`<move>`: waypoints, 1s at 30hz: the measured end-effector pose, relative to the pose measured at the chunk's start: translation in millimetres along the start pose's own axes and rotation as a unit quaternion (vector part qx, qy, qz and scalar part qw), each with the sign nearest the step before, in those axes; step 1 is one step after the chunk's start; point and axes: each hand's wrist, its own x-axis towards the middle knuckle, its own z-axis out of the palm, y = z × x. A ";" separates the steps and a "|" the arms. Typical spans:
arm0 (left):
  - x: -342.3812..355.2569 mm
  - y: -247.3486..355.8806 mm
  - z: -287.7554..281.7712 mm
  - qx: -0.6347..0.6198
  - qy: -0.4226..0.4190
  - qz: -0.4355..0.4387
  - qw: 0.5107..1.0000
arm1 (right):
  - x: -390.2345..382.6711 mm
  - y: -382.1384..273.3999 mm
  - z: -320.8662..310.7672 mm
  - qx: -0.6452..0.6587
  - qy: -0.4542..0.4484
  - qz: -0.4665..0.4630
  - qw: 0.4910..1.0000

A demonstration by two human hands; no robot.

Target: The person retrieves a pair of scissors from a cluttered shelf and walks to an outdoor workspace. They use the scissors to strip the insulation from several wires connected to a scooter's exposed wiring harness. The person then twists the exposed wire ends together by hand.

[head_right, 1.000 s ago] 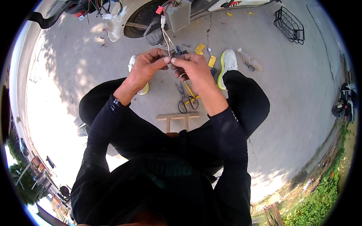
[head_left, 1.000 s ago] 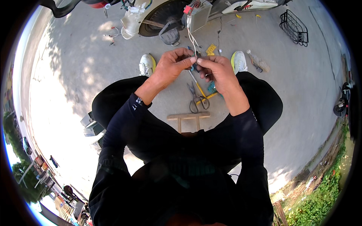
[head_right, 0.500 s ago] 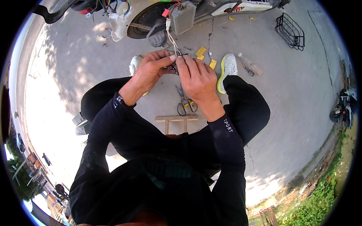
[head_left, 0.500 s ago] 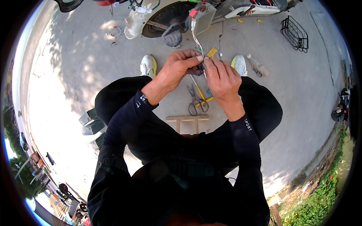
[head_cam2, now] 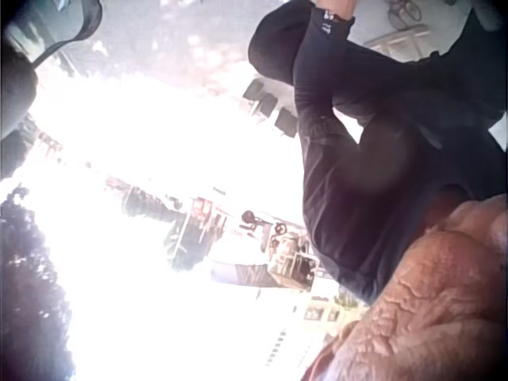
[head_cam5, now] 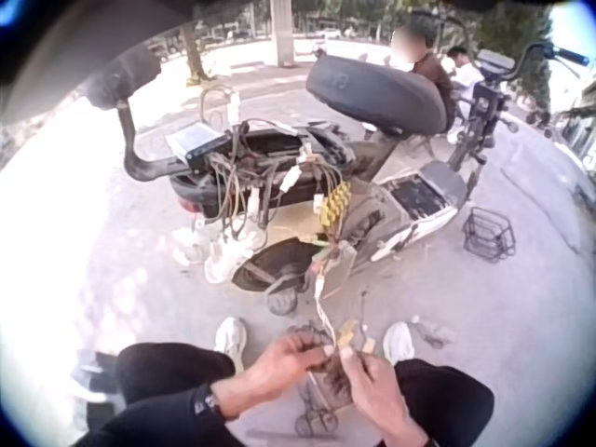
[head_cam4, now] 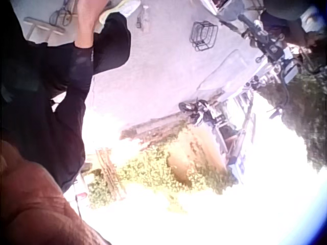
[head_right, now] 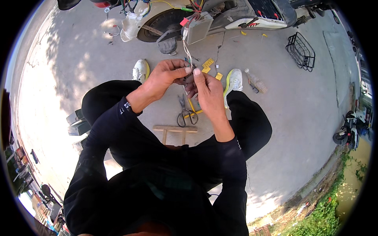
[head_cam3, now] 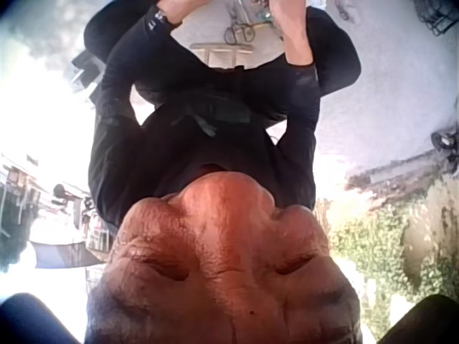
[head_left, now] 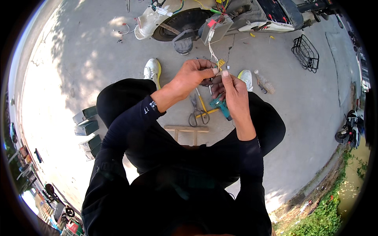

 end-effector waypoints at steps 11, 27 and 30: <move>2.9 1.6 5.3 -0.031 0.020 0.001 0.999 | 7.7 13.7 2.0 -0.532 0.223 -0.492 0.651; 3.2 3.1 -2.1 0.010 -0.005 -0.009 1.000 | 7.2 20.0 -8.3 -0.528 0.219 -0.447 0.688; 2.5 2.0 4.5 -0.010 0.027 0.003 1.000 | 11.4 17.7 -6.4 -0.541 0.205 -0.501 0.644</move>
